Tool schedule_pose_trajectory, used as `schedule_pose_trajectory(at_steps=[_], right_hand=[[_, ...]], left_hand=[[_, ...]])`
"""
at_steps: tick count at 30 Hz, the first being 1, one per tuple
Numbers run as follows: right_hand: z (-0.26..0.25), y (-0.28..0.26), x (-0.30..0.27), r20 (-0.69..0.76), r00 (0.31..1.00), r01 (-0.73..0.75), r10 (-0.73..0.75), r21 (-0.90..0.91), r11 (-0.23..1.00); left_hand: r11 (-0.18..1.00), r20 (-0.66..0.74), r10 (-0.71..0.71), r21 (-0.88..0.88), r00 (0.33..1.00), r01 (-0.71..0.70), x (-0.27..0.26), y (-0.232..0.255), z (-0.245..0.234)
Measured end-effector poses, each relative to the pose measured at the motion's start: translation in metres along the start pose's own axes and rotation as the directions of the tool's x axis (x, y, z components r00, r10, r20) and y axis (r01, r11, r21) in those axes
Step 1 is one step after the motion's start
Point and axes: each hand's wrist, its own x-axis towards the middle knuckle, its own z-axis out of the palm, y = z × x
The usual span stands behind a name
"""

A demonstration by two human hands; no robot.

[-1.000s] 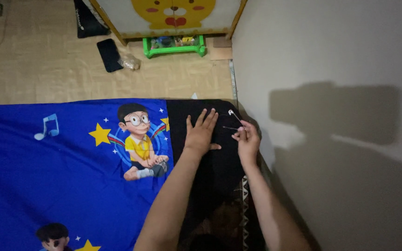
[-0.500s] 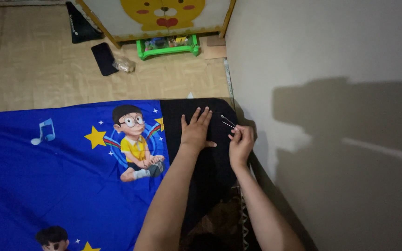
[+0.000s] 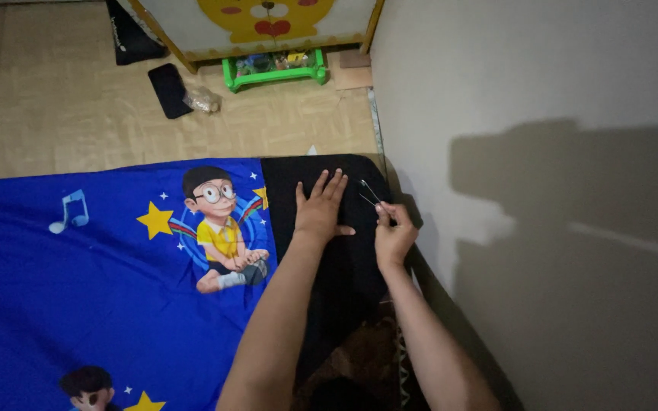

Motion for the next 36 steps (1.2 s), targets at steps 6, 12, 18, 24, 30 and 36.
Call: schedule_pose_trajectory(at_steps=[6, 12, 18, 24, 30, 36], right_hand=[[0.005, -0.006, -0.004, 0.077, 0.98, 0.197, -0.185, -0.201, 0.96], [-0.006, -0.02, -0.001, 0.053, 0.933, 0.359, -0.356, -0.216, 0.908], [-0.017, -0.017, 0.019, 0.292, 0.944, 0.235, -0.151, -0.277, 0.932], [-0.022, -0.024, 0.024, 0.348, 0.918, 0.267, -0.19, -0.188, 0.945], [-0.016, 0.004, 0.034, 0.324, 0.905, 0.328, -0.275, -0.124, 0.936], [-0.011, -0.001, 0.036, 0.349, 0.926, 0.219, -0.144, -0.187, 0.958]], left_hand=[[0.999, -0.033, 0.023, 0.023, 0.999, -0.022, 0.0, -0.003, 0.007], [1.0, -0.037, 0.023, 0.003, 0.999, -0.023, -0.006, 0.001, -0.005], [1.0, 0.009, 0.011, 0.005, 1.0, -0.011, -0.003, 0.001, -0.009], [1.0, -0.019, 0.006, 0.013, 1.0, -0.005, -0.004, 0.002, -0.004], [1.0, -0.034, 0.014, 0.015, 0.999, -0.014, -0.005, 0.001, -0.004], [0.989, -0.071, 0.036, -0.143, 0.997, -0.046, -0.009, -0.005, -0.007]])
